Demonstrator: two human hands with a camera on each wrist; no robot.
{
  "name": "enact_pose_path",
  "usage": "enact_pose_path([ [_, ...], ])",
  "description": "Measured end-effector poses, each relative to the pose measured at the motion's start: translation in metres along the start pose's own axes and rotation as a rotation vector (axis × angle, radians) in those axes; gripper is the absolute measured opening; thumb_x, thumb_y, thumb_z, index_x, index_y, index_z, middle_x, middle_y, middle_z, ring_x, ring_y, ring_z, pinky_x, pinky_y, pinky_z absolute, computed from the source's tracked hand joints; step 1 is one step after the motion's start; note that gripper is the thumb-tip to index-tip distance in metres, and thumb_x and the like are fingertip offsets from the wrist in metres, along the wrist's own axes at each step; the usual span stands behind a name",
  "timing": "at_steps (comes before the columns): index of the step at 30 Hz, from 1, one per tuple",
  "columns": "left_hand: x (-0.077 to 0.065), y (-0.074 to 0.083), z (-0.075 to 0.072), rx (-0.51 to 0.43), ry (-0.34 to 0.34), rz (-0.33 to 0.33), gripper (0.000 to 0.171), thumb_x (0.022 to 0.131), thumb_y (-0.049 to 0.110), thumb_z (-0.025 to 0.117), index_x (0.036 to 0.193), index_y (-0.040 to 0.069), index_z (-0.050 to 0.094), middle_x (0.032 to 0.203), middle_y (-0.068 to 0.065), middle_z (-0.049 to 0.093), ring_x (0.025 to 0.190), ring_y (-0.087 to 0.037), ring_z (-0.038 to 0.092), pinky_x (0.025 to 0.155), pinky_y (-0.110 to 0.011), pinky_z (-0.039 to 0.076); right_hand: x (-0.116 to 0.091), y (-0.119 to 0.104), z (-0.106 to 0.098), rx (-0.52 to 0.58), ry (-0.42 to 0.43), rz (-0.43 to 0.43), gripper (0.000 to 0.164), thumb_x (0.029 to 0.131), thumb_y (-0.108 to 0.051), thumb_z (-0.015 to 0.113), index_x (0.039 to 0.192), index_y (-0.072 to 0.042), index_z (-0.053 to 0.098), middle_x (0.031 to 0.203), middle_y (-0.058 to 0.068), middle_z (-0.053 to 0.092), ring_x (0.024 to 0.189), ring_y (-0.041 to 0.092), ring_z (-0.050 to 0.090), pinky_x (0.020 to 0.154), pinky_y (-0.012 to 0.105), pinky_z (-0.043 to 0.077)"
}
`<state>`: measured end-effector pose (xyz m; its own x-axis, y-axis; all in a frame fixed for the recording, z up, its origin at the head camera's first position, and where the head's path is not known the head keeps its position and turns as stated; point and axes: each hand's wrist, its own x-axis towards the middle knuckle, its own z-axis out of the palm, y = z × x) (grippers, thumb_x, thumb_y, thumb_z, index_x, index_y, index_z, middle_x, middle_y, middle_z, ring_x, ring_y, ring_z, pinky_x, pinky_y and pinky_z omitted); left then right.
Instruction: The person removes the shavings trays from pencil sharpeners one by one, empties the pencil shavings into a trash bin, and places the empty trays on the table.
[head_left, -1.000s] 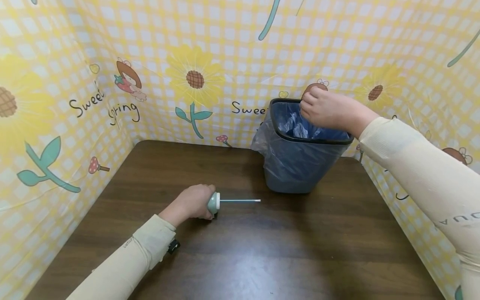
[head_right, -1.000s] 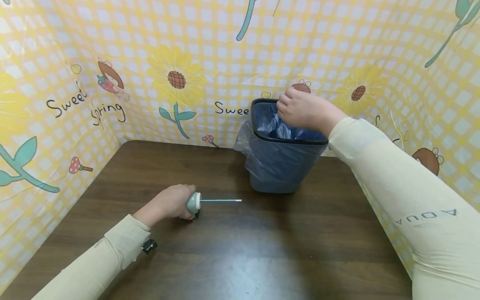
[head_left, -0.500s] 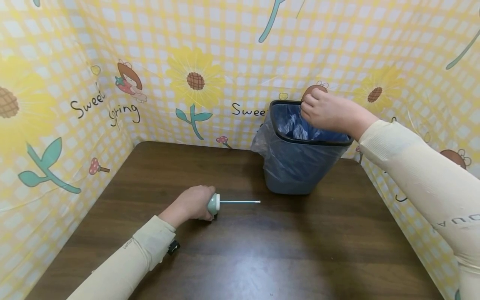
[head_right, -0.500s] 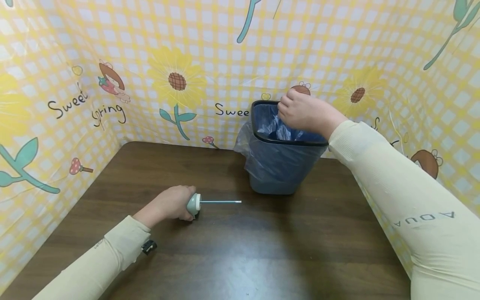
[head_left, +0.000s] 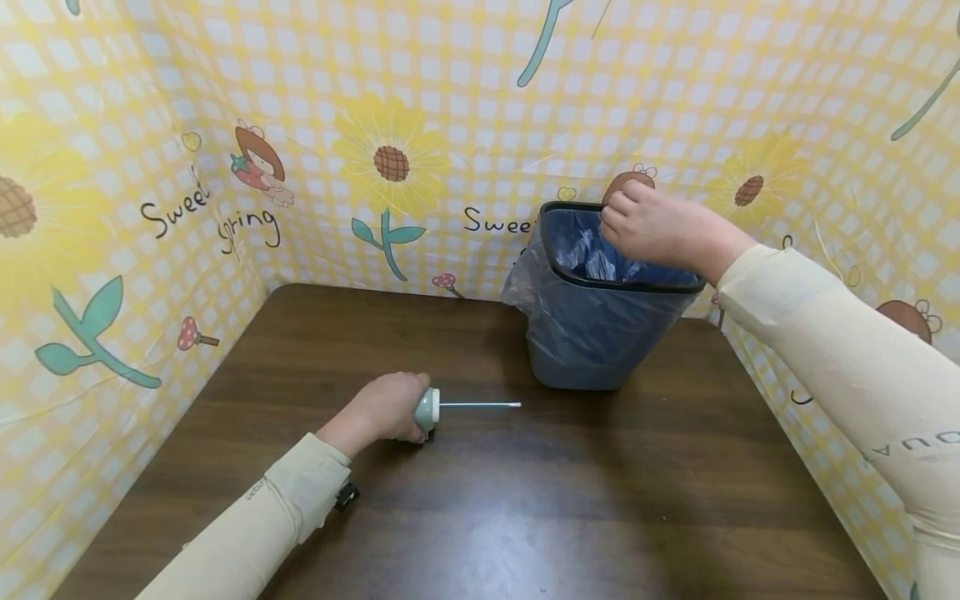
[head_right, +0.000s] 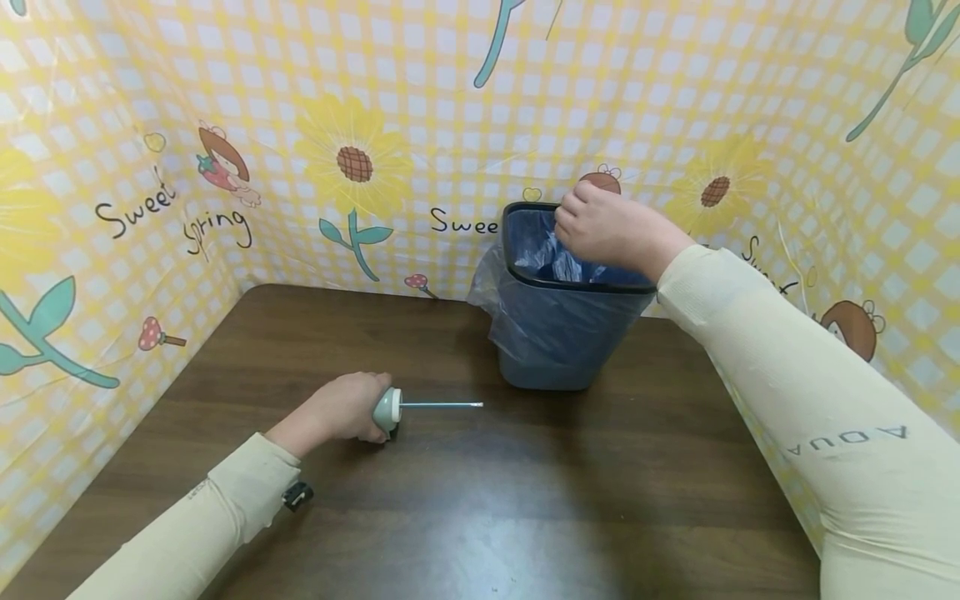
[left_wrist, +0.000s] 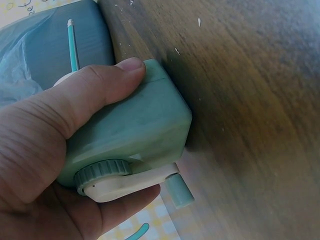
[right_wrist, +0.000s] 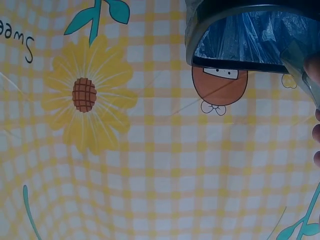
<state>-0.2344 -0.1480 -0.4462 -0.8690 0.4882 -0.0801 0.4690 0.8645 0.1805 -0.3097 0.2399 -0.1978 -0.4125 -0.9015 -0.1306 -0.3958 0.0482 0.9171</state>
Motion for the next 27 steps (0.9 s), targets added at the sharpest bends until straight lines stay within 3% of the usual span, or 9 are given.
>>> enact_pose_path([
  [9, 0.0006, -0.0002, 0.0006, -0.001, 0.001, 0.005, 0.061, 0.064, 0.034, 0.097, 0.106, 0.008, 0.061, 0.09, -0.002, 0.064, 0.079, -0.018, 0.061, 0.073, -0.041, 0.057, -0.0037, 0.0019, -0.0029, 0.096, -0.006, 0.071, 0.019, 0.1, -0.007, 0.064, 0.113, 0.007, 0.063, 0.104, 0.024, 0.062, 0.095, 0.04, 0.056, 0.09, 0.05, 0.046],
  [15, -0.0015, 0.0005, 0.0011, -0.01, 0.006, 0.005, 0.06, 0.064, 0.033, 0.097, 0.104, 0.009, 0.061, 0.089, -0.002, 0.064, 0.079, -0.018, 0.06, 0.073, -0.04, 0.056, 0.0006, 0.0014, -0.0036, 0.175, 0.043, 0.112, 0.021, 0.098, -0.01, 0.063, 0.11, 0.007, 0.064, 0.106, 0.025, 0.063, 0.1, 0.041, 0.058, 0.095, 0.051, 0.046],
  [23, -0.0024, -0.0001, 0.0032, -0.012, 0.007, 0.0, 0.059, 0.064, 0.033, 0.097, 0.104, 0.01, 0.06, 0.089, -0.002, 0.064, 0.078, -0.017, 0.06, 0.072, -0.04, 0.056, 0.0019, -0.0013, -0.0023, 0.251, -0.017, 0.154, 0.052, 0.084, -0.03, 0.08, 0.119, 0.007, 0.064, 0.113, 0.025, 0.065, 0.105, 0.04, 0.059, 0.104, 0.052, 0.043],
  [27, -0.002, -0.0001, 0.0016, -0.001, 0.011, 0.004, 0.059, 0.063, 0.033, 0.097, 0.104, 0.009, 0.061, 0.088, -0.002, 0.064, 0.077, -0.018, 0.06, 0.072, -0.04, 0.056, 0.002, -0.0015, -0.0016, 0.281, -0.034, 0.174, 0.06, 0.081, -0.033, 0.083, 0.12, 0.008, 0.063, 0.115, 0.026, 0.065, 0.108, 0.042, 0.059, 0.105, 0.054, 0.042],
])
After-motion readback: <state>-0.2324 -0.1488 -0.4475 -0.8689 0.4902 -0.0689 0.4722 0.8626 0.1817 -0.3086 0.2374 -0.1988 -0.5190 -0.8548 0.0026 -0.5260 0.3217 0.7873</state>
